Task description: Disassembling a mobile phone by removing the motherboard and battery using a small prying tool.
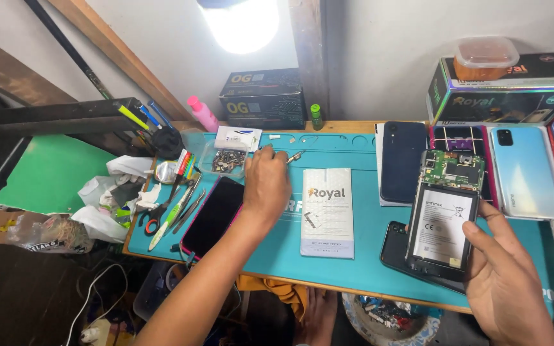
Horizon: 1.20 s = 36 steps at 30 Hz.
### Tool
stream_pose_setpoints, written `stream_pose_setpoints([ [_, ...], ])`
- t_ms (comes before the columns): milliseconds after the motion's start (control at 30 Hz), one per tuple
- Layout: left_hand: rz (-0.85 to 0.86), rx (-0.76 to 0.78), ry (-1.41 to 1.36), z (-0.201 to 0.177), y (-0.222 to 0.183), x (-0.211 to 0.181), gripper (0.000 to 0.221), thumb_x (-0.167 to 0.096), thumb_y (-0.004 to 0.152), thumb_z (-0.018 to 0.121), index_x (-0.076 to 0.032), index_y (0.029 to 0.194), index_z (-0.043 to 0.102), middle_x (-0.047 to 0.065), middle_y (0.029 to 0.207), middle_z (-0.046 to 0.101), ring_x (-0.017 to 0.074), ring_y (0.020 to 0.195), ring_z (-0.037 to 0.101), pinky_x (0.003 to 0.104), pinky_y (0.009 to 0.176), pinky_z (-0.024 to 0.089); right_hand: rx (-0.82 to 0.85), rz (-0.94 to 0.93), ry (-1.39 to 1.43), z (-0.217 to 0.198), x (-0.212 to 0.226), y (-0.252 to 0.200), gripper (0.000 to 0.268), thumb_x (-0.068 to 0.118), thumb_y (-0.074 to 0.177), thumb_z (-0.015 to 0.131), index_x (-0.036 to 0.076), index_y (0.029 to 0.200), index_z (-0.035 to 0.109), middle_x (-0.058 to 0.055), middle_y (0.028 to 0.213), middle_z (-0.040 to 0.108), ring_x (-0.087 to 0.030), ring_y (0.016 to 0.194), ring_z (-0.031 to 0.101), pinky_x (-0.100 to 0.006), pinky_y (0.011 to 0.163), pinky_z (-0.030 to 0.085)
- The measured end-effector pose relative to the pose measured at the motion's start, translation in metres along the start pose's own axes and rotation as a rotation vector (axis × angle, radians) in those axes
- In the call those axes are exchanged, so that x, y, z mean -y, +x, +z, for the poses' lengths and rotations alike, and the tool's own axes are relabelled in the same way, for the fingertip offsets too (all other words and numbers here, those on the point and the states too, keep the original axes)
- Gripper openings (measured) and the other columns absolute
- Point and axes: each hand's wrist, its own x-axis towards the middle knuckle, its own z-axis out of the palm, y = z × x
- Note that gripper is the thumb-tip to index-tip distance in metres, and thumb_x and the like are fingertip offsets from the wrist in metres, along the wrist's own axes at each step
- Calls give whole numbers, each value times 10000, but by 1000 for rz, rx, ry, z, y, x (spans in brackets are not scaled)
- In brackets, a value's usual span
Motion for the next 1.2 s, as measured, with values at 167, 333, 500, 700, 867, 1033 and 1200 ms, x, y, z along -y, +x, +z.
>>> stream_pose_setpoints([
  [167,17,-15,-81,-11,-2,-1,243,39,879,630,-40,1082,737,252,1181,731,458,1167,659,597,977,453,27,-15,27,-1,8,0,555,84,1079,423,104,1632,377,-91,1550,566,-197,1404,549,-277,1146,422],
  [333,-325,123,-695,-84,-12,-63,199,-163,985,597,-97,982,784,1,936,793,155,826,709,348,736,546,78,-19,48,-13,-2,15,617,22,1044,407,101,1653,342,-201,1462,524,-322,1379,525,-403,1085,397],
  [500,-604,463,-1073,-122,-28,-116,230,-136,1060,578,-62,1105,792,27,877,736,100,727,590,268,657,477,155,9,154,-29,-18,34,661,-25,974,468,73,1625,413,-232,1396,609,-343,1281,599,-440,1035,445],
  [700,-632,571,-1101,-129,-40,-154,254,-116,1029,624,-56,1118,854,40,855,744,106,743,614,272,659,494,262,-45,143,-43,-28,41,851,-19,917,509,166,1729,331,-238,1434,650,-308,1335,608,-455,1117,472],
  [867,-702,667,-1031,-138,-37,-172,271,-151,1043,618,-76,1147,857,37,862,749,114,751,613,278,702,518,282,-7,29,-56,-36,50,883,92,890,586,239,1719,319,-116,1621,592,-238,1648,296,-449,1249,288],
  [1033,-630,582,-1095,-126,-38,-166,219,-177,1046,678,-38,1094,841,44,828,723,105,681,593,260,664,490,276,-39,44,-65,-40,54,851,98,877,598,176,1688,354,-34,1681,545,-220,1585,435,-396,1245,327],
  [1200,-548,580,-820,-117,-16,-148,198,-213,1078,617,-132,994,777,13,869,737,128,656,523,302,544,411,335,-363,134,-86,-41,61,338,169,961,645,95,640,567,-49,1805,373,-277,1498,524,-429,1160,455],
])
